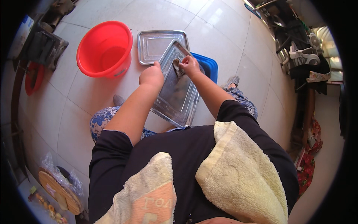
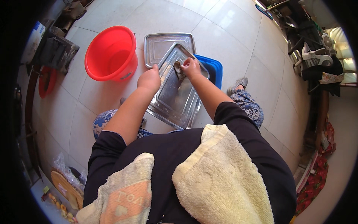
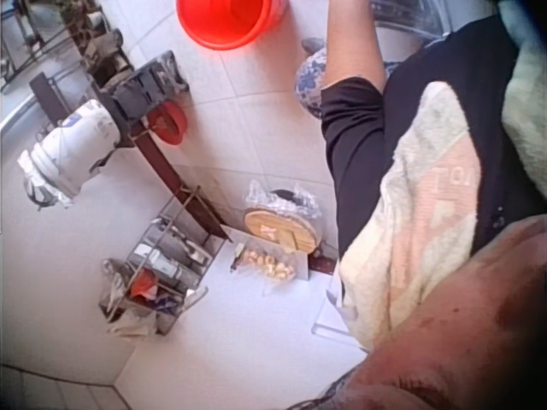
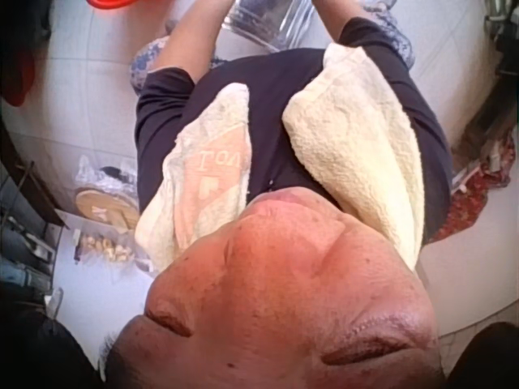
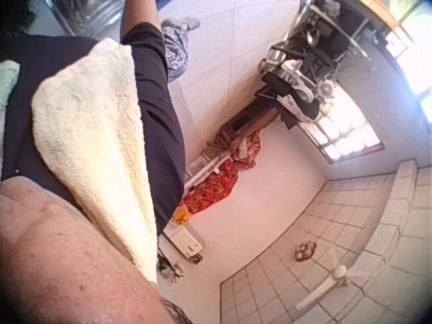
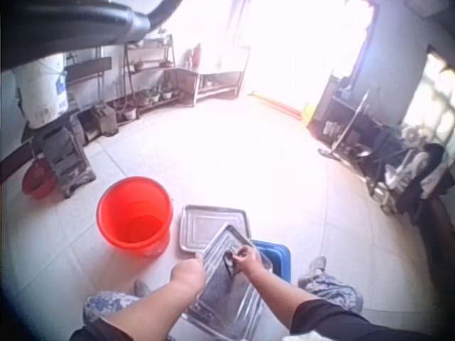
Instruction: The person sits on the floor and scrubs a rectangular metal tray with a cloth. They repeatedly dip the cloth into a blue container of water and wipe the tray's surface, flipping it over to clean both sides.
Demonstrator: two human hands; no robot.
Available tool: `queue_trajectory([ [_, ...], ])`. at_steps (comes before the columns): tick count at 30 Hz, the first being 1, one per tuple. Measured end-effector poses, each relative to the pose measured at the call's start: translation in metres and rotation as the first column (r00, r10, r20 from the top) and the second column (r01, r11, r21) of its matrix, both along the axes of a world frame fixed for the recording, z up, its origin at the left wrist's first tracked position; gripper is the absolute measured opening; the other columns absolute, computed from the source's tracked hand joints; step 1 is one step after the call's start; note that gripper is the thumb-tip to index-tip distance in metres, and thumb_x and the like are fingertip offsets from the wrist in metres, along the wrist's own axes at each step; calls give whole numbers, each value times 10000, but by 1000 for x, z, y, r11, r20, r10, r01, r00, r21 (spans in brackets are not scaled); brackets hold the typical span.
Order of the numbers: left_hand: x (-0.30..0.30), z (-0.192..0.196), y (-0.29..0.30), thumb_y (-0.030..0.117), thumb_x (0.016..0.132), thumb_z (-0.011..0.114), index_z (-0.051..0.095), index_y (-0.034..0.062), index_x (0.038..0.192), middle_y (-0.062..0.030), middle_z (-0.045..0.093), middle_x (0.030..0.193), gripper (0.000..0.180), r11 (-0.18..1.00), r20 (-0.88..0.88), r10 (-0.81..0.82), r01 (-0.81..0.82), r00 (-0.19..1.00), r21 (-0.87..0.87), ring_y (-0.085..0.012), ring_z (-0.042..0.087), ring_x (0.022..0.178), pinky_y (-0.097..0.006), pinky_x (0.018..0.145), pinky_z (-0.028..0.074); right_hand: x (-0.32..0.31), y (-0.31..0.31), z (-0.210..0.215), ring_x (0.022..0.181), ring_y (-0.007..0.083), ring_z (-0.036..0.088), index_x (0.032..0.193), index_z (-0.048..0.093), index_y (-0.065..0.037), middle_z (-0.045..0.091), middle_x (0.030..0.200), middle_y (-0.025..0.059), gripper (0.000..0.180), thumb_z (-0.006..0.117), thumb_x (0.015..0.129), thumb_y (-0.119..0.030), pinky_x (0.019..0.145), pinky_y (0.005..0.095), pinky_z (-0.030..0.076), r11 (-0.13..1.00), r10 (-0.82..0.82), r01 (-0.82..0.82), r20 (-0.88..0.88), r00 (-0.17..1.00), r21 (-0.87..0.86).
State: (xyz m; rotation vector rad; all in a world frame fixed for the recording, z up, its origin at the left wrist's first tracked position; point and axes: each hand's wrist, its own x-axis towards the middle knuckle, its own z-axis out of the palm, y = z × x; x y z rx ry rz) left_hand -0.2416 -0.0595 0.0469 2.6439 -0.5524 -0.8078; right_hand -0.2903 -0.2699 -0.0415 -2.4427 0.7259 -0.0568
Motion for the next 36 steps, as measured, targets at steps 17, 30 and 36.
queue_trajectory([
  [17,-5,7,0,127,934,341,480,-2,1172,-230,643,1023,304,1000,56,-20,20,998,-2,-383,632,948,-474,796,499,-4,21,-28,977,332,566,1091,652,-94,583,1062,152,321,547,798,-15,869,389,468,965,242,-188,339,909,-184],
  [30,-6,3,-3,95,903,380,491,-1,1163,-229,652,962,299,999,69,-37,37,997,-3,-376,639,920,-472,781,501,-21,58,-19,900,329,603,1093,675,-126,598,987,169,272,590,836,-96,816,374,481,959,234,-183,239,942,-215],
  [36,-6,3,-2,112,914,400,466,8,1192,-204,665,976,305,998,60,-59,57,996,28,-362,656,911,-444,769,526,39,7,-39,989,349,578,965,708,-123,603,1020,167,321,468,955,-336,857,415,459,976,-90,69,95,991,208],
])
